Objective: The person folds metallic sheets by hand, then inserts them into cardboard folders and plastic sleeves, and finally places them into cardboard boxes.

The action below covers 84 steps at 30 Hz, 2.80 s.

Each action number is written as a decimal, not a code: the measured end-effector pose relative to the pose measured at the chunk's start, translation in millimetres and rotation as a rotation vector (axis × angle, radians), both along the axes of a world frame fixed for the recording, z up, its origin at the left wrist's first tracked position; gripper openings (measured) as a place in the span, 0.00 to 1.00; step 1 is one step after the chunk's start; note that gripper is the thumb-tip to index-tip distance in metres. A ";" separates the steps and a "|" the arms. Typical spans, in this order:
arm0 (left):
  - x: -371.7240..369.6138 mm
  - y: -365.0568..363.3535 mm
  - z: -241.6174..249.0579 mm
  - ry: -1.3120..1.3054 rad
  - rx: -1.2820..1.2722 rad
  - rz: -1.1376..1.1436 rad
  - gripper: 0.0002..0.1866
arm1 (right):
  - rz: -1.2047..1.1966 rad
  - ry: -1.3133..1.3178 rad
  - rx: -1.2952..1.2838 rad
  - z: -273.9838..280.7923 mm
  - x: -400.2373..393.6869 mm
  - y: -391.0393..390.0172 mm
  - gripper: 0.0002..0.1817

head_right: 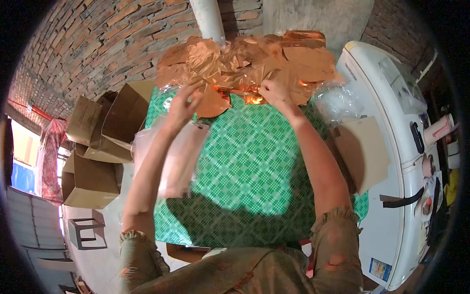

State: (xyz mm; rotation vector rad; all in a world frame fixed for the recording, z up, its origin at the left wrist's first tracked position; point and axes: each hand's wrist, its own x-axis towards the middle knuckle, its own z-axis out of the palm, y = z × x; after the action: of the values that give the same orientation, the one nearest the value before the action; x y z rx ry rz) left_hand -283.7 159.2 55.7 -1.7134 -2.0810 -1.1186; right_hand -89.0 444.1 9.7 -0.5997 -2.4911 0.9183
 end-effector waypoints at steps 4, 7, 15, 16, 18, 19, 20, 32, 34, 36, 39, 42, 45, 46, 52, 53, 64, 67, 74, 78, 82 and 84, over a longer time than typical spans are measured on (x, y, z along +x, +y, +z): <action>32.3 78.1 -2.1 -0.130 -0.005 -0.042 0.21 | -0.049 0.013 0.041 4.6 -4.2 -5.1 0.15; 37.1 117.5 -14.2 -0.210 -0.126 -0.032 0.17 | -0.091 0.038 0.071 7.7 -7.6 -5.9 0.14; 10.4 164.4 -23.4 -0.589 0.024 0.053 0.10 | -0.183 0.634 0.665 52.8 -6.7 -47.7 0.07; 9.2 164.2 -20.9 -0.622 0.030 0.035 0.11 | -0.156 0.613 0.646 51.8 -4.9 -54.3 0.06; 8.6 163.6 -16.3 -0.696 0.040 -0.055 0.14 | -0.099 0.533 0.606 43.6 -2.6 -57.1 0.05; 9.2 164.3 -14.6 -0.738 0.076 -0.092 0.15 | -0.068 0.471 0.583 31.1 -5.0 -55.2 0.06; 9.6 164.8 -12.8 -0.779 0.113 -0.131 0.15 | -0.038 0.410 0.560 19.3 -7.0 -52.2 0.06; -14.2 189.0 4.8 -0.634 0.070 -0.090 0.10 | -0.211 -0.311 0.531 5.8 -67.1 -21.5 0.37; -16.2 192.1 20.3 -0.622 0.101 -0.106 0.12 | -0.277 -0.356 0.539 1.3 -81.6 -15.8 0.44; -13.1 189.5 44.1 -0.617 0.112 -0.140 0.12 | -0.362 -0.386 0.622 -6.7 -94.9 -10.5 0.51; -5.3 176.6 95.1 -0.586 0.179 -0.244 0.15 | -0.357 -0.536 0.517 0.4 -102.5 -5.4 0.54; -12.0 149.3 159.6 -0.506 0.300 -0.207 0.17 | -0.320 -0.661 0.376 7.6 -106.5 -3.0 0.54; -50.4 116.8 224.1 -0.478 0.554 -0.287 0.19 | -0.343 -0.559 0.351 4.7 -109.3 0.9 0.52; -42.5 95.5 250.1 -0.476 0.561 -0.362 0.22 | -0.345 -0.585 0.358 2.8 -108.2 0.6 0.52; -44.9 -3.2 350.9 -0.259 0.788 -0.365 0.17 | -0.321 -0.621 0.305 14.8 -111.7 0.8 0.53; -45.0 -12.3 352.0 -0.281 0.767 -0.327 0.17 | -0.306 -0.675 0.316 18.4 -113.1 2.2 0.52; -12.9 -61.7 304.7 -0.390 0.177 -0.191 0.14 | -0.133 -0.297 0.672 109.4 -123.8 63.5 0.26; 15.3 -63.9 297.2 -0.418 0.159 -0.185 0.14 | 0.065 -0.258 0.493 140.2 -82.9 23.9 0.24; 85.3 -109.4 294.9 -0.421 0.098 -0.200 0.13 | 0.473 -0.113 -0.850 146.1 -6.8 -50.9 0.25; 152.2 -158.6 276.8 -0.276 0.083 -0.171 0.12 | 0.540 -0.166 -1.066 127.8 31.7 -92.4 0.27; 196.7 -197.7 212.7 0.021 0.116 -0.255 0.07 | 0.521 -0.314 -1.204 95.5 66.0 -125.4 0.25; 221.9 -218.3 170.9 -0.042 0.093 -0.216 0.06 | 0.509 -0.311 -1.204 81.2 85.1 -140.2 0.23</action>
State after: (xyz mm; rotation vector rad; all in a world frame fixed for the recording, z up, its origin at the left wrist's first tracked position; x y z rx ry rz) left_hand -61.8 -59.1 226.6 -1.9202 -1.8687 -1.3005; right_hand -3.8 303.9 90.9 -0.4263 -2.1013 2.7294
